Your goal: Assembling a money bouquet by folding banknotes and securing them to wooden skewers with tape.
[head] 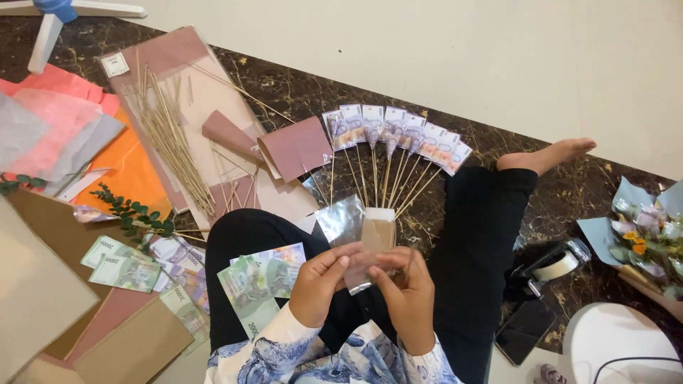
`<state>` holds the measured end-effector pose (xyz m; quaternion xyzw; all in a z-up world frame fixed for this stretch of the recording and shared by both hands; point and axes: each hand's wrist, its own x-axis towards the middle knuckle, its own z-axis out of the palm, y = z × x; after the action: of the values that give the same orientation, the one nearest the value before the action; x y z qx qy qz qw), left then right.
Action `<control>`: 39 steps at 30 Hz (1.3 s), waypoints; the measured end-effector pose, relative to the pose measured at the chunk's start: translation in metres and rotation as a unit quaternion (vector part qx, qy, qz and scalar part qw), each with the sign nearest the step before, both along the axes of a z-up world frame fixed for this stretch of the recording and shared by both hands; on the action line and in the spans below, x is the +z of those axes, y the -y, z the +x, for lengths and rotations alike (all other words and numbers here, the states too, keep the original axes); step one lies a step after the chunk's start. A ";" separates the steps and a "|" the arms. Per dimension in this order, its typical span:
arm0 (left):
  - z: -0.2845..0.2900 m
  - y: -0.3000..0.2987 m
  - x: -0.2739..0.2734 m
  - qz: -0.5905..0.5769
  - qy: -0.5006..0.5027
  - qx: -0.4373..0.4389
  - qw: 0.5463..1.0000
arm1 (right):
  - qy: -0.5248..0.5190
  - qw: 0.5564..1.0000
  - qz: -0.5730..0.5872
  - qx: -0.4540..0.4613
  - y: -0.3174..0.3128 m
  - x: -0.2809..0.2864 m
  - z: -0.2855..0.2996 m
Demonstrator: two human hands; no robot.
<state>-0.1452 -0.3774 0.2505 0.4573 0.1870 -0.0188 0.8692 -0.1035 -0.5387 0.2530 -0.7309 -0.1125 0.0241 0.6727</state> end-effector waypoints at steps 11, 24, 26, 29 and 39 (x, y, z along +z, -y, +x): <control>-0.006 -0.015 0.001 0.367 0.113 -0.033 0.923 | -0.048 0.988 -0.142 0.035 0.002 0.008 -0.001; 0.012 -0.023 -0.018 0.114 0.007 -0.121 0.986 | -0.081 0.981 -0.175 0.005 0.004 0.011 0.001; 0.014 -0.020 -0.029 0.148 0.014 -0.146 0.978 | 0.016 0.975 -0.222 -0.005 0.005 0.009 0.001; 0.015 -0.015 -0.014 0.109 0.043 -0.162 0.980 | 0.032 0.980 -0.194 0.011 0.004 0.012 0.001; 0.007 -0.004 -0.017 0.347 0.128 -0.063 0.927 | -0.063 0.985 -0.160 0.023 0.009 0.008 0.003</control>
<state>-0.1385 -0.3734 0.2338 0.7395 0.0402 0.0510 0.6700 -0.1009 -0.5477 0.2606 -0.8234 -0.0816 0.1033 0.5519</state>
